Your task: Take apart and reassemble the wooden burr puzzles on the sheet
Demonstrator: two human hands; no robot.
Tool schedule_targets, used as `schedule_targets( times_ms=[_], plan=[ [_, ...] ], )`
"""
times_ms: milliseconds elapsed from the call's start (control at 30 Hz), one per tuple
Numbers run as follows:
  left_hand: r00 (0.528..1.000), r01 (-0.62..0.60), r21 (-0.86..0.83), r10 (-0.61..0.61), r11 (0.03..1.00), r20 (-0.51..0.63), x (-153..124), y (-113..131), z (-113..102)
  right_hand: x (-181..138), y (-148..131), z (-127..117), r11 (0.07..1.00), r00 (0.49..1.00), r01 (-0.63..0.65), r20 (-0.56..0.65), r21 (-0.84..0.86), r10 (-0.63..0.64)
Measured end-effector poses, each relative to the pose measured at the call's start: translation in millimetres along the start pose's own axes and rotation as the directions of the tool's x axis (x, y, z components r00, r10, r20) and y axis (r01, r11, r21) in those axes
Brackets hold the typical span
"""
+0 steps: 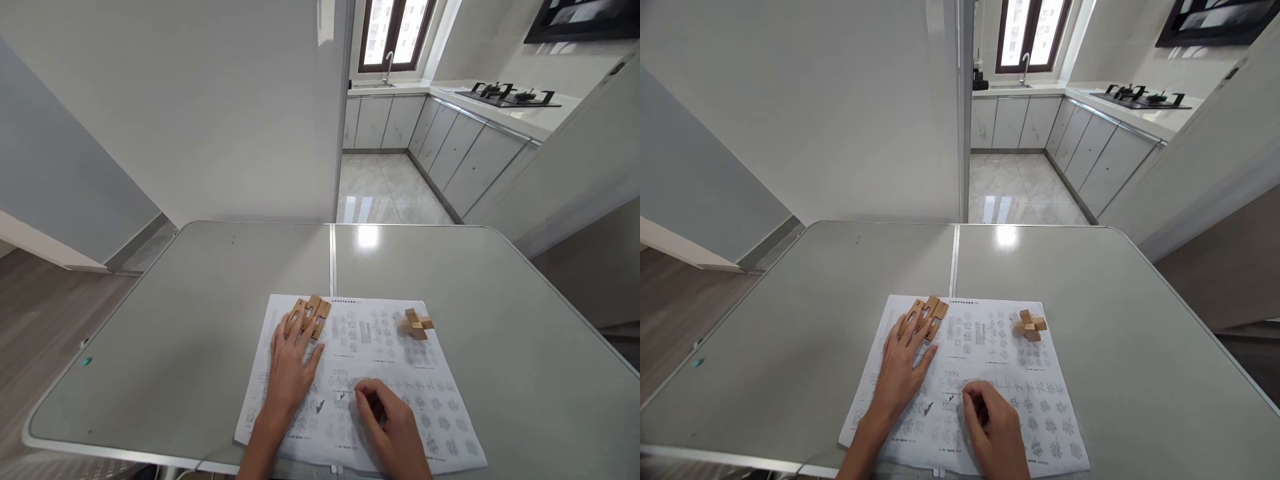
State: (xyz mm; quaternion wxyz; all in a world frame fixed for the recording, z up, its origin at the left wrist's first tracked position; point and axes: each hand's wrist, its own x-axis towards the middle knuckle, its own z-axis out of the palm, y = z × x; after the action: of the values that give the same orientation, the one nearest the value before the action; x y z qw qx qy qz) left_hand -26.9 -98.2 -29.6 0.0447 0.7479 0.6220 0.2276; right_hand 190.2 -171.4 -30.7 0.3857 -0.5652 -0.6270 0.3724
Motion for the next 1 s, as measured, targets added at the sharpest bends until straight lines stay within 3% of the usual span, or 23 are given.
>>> schedule_targets(
  times_ms=[467, 767, 1000],
  plan=[
    [0.997, -0.073, -0.027, 0.074, 0.997, 0.030, -27.6, 6.4, -7.2, -1.0, -10.7, 0.2, 0.998, 0.998, -0.053, -0.025, 0.021, 0.053],
    [0.982, -0.169, -0.165, 0.181, 0.972, 0.061, -55.4, 15.7, -21.0, -0.6, -12.0, -2.0, 0.998, 0.998, -0.053, -0.036, 0.024, 0.054],
    [0.972, -0.178, -0.318, 0.216, 0.931, 0.089, -54.6, 14.9, -30.6, -1.7, -6.3, 1.2, 0.998, 0.997, -0.056, -0.043, 0.030, 0.057]
  ],
)
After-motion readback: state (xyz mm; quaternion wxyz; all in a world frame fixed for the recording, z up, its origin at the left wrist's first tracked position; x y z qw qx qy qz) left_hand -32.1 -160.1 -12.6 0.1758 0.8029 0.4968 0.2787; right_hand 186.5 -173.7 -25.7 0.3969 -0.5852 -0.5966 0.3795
